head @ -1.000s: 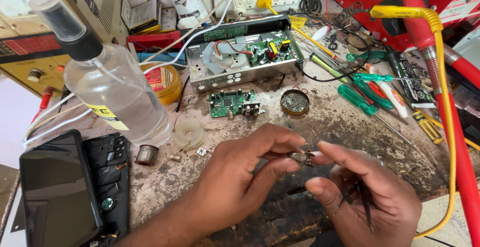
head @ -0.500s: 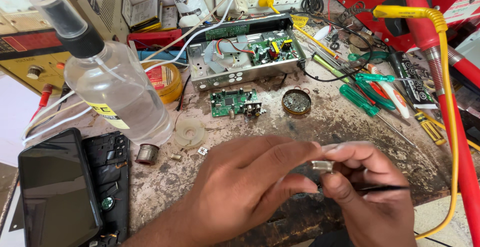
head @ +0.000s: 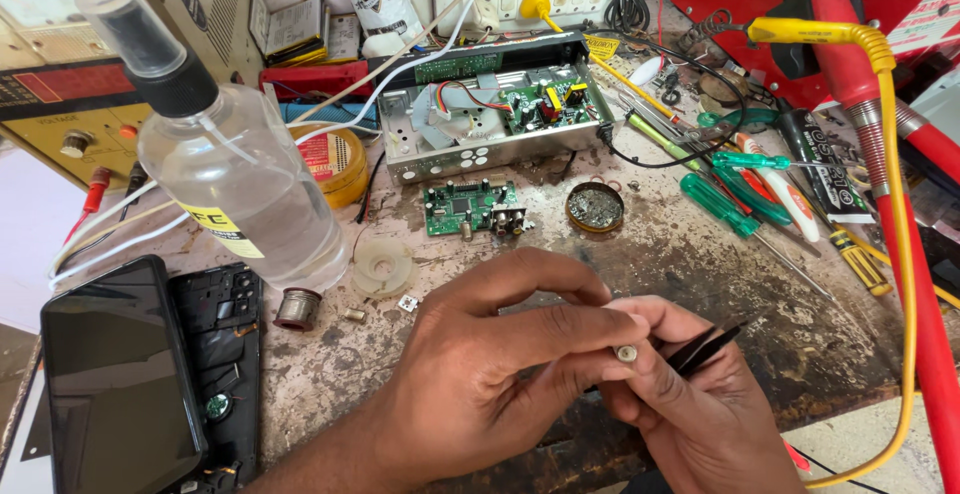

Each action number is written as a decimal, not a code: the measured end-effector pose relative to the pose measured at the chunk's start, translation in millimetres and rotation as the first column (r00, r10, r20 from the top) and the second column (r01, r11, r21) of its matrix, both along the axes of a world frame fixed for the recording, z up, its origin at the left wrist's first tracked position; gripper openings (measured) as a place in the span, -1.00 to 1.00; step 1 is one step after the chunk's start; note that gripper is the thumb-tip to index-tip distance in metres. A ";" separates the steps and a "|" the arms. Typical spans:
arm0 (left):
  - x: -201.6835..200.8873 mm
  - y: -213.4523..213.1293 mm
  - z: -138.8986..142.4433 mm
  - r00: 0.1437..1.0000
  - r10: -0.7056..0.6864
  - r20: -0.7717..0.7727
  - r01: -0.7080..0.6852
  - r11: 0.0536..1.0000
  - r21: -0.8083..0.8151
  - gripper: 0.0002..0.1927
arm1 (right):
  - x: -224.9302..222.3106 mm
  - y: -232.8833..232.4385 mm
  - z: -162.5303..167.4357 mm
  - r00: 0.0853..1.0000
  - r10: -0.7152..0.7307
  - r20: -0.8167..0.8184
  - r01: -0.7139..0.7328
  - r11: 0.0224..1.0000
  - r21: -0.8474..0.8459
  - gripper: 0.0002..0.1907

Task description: The person uses a soldering iron and tweezers to solder a small cylindrical component on a workbench. They then use tweezers to scrape and clean the component's surface. The person handles a green circuit board and a disassembled smartphone is visible nearby.

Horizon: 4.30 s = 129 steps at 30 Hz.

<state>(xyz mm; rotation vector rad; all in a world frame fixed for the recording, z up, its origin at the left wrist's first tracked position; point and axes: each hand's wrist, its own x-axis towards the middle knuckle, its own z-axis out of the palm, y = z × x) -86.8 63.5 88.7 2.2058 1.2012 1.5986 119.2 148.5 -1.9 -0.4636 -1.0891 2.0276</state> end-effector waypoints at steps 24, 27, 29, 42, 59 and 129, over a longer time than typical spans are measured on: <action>2.5 2.8 -13.8 0.994 0.056 0.092 -0.056 0.998 -0.005 -0.73 | 36.3 -5.2 12.3 0.926 -0.155 -0.344 0.285 0.885 0.368 -0.61; 2.2 4.5 -14.8 0.994 0.054 0.094 -0.054 0.999 -0.001 -0.72 | 24.9 -8.0 12.2 0.909 -0.188 -0.372 0.307 0.906 0.292 -0.71; 1.7 6.0 -15.4 0.995 0.052 0.086 -0.052 0.999 -0.004 -0.72 | 13.9 -11.6 17.8 0.910 -0.313 -0.273 0.389 0.871 0.301 -0.74; 0.8 7.0 -15.4 0.996 0.093 -0.015 -0.093 0.995 -0.025 -0.57 | -11.7 1.0 21.0 0.936 -0.353 0.011 0.343 0.916 0.209 -0.82; 3.5 8.3 -15.3 0.993 0.069 0.095 -0.056 0.989 -0.138 -0.43 | -22.4 8.3 15.8 0.913 -0.403 0.053 0.357 0.857 0.372 -0.75; 0.6 29.0 -41.0 0.945 0.288 -0.156 -0.327 0.791 -0.517 -0.62 | -15.5 7.5 21.4 0.762 -0.536 0.364 0.184 0.718 0.672 -0.73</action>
